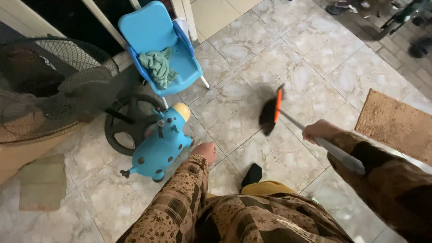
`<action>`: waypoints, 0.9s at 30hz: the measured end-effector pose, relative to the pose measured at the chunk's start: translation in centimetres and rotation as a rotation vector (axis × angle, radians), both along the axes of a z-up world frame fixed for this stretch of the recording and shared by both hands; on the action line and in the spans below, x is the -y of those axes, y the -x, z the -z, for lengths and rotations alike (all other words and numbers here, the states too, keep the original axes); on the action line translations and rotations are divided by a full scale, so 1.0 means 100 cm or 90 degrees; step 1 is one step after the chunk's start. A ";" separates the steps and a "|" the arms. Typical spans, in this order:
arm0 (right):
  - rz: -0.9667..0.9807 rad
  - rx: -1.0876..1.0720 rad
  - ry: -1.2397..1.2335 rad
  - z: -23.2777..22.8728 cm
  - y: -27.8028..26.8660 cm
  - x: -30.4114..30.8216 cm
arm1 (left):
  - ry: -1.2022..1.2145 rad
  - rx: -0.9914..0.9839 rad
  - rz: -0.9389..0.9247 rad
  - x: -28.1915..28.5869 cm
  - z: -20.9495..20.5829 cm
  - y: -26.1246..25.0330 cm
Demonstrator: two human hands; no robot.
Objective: Sweeping debris off a tiled floor using a broom and moving it toward a collection point or dustpan.
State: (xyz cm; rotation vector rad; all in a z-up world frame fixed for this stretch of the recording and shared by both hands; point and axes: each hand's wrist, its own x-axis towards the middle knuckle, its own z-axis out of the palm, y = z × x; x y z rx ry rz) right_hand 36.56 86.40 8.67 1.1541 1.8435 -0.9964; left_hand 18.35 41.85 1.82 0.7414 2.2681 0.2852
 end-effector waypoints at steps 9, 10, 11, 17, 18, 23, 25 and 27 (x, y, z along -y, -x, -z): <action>-0.231 -0.198 -0.004 -0.082 0.041 0.009 | 0.009 -0.060 -0.071 -0.007 0.026 -0.002; -0.230 -0.201 -0.001 -0.073 0.046 0.013 | 0.013 -0.062 -0.070 -0.009 0.023 0.000; -0.352 -0.444 0.173 -0.064 0.051 0.016 | 0.046 -0.056 -0.046 -0.012 0.019 0.003; 0.031 -0.166 0.412 -0.053 0.093 0.132 | 0.106 0.007 -0.082 -0.030 -0.017 -0.007; 0.053 -0.132 0.440 -0.043 0.097 0.151 | 0.105 0.025 -0.112 -0.032 -0.026 -0.008; 0.093 -0.066 0.363 -0.014 0.112 0.153 | 0.081 0.002 -0.069 -0.038 -0.021 -0.023; 0.051 -0.101 0.328 -0.006 0.123 0.121 | 0.092 0.008 -0.069 -0.032 -0.011 -0.008; 0.002 -0.165 0.270 0.008 0.111 0.067 | 0.116 0.026 -0.058 -0.036 0.003 -0.011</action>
